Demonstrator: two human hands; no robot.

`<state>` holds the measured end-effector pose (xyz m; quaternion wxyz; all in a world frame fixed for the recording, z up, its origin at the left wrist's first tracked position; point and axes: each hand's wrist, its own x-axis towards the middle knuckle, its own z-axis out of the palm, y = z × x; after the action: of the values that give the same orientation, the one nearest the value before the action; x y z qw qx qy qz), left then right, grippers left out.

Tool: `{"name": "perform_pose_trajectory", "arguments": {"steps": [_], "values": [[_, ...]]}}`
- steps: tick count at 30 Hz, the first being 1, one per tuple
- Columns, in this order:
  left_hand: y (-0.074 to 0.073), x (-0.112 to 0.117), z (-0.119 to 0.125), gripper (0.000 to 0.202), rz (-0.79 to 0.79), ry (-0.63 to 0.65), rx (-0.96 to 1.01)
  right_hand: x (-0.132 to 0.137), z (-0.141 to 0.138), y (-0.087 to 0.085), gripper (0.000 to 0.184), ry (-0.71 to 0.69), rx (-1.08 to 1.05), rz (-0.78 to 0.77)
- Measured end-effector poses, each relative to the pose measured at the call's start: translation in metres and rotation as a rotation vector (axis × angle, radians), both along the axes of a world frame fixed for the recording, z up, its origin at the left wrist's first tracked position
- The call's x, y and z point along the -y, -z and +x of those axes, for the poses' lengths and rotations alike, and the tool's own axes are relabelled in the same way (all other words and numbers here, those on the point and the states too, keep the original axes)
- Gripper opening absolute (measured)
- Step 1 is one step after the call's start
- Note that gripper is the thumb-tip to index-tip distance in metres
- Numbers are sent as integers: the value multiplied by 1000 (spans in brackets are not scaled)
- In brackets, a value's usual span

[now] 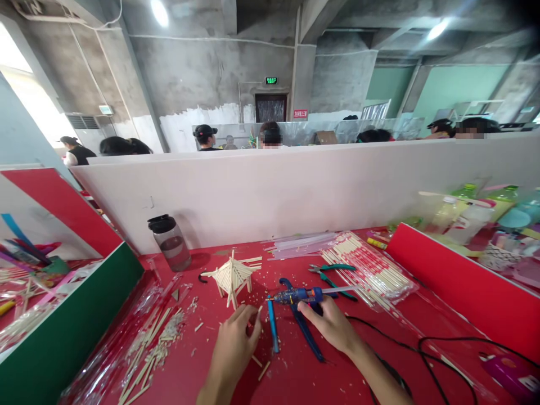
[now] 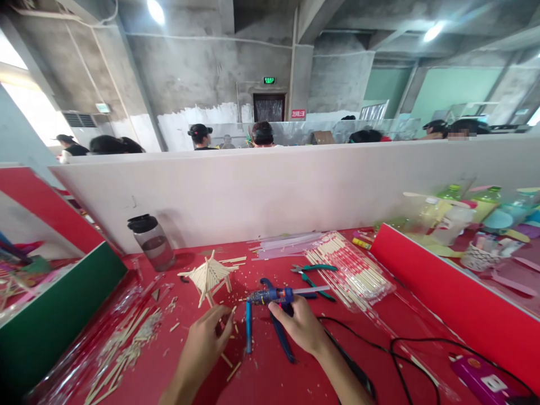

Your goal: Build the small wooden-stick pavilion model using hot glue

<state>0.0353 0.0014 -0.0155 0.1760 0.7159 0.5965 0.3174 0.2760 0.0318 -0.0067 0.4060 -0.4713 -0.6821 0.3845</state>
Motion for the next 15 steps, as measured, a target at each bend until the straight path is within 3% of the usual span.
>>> {"name": "perform_pose_trajectory", "arguments": {"steps": [5, 15], "values": [[0, 1, -3, 18, -15, 12, -65, 5, -2, -8, 31, -40, 119, 109], [-4, 4, 2, 21, -45, 44, -91, 8, -3, -8, 31, -10, 199, 149]]}}
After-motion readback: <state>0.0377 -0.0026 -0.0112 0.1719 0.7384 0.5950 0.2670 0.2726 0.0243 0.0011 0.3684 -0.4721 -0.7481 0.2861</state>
